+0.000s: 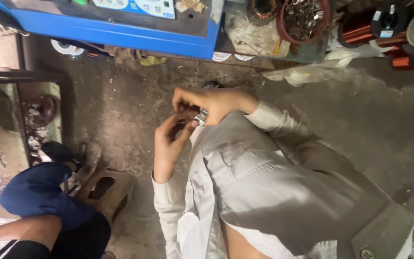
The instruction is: The person searches through a container of small metal parts to find a specific component. They then use a screwdriver to tighten a screw on a white plastic electrical connector held in their hand. The person works in a workshop environment with various tools and copper coils visible in the background.
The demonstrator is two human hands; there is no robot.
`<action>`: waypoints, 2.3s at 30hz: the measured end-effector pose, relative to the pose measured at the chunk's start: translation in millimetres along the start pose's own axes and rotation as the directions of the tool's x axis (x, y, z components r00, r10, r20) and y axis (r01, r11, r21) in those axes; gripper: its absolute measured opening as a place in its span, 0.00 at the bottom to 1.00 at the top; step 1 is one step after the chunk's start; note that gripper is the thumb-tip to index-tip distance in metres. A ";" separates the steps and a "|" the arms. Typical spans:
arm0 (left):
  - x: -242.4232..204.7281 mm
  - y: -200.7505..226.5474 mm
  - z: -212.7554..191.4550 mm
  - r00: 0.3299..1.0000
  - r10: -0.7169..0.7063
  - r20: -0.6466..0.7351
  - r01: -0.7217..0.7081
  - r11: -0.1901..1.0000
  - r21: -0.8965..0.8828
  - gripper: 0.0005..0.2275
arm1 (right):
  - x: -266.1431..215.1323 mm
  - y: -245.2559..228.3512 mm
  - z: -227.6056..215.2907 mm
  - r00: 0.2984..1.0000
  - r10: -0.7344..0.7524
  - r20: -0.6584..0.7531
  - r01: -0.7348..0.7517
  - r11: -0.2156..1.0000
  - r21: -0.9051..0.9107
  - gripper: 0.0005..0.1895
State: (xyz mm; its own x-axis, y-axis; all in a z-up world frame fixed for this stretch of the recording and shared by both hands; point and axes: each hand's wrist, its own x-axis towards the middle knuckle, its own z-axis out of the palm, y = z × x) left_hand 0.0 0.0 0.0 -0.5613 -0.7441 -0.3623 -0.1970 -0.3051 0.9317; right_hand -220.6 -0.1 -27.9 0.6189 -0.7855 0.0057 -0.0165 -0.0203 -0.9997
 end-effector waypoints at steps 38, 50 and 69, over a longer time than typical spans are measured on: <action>107.2 -49.1 17.8 0.998 0.049 0.030 -0.037 0.943 -0.330 0.12 | -239.7 245.1 -82.6 0.009 0.404 -0.915 0.694 0.656 0.297 0.13; 124.5 -38.1 13.3 0.995 0.092 0.044 -0.066 0.909 -0.412 0.11 | -246.0 -55.2 -141.0 -0.074 0.101 -0.992 0.476 0.878 0.054 0.27; 79.5 -81.8 23.4 0.971 0.095 -0.217 -0.193 0.848 -0.494 0.13 | -262.6 -163.7 -206.1 -0.023 -0.296 -0.955 -0.333 0.903 -0.272 0.19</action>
State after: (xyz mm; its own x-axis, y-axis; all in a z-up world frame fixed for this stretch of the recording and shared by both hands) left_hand -47.3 -20.3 -104.5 -0.3895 -0.8810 -0.2687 0.3384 -0.4082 0.8479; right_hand -542.2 81.9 139.5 -0.7593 -0.5667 0.3200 -0.4343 0.0750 -0.8976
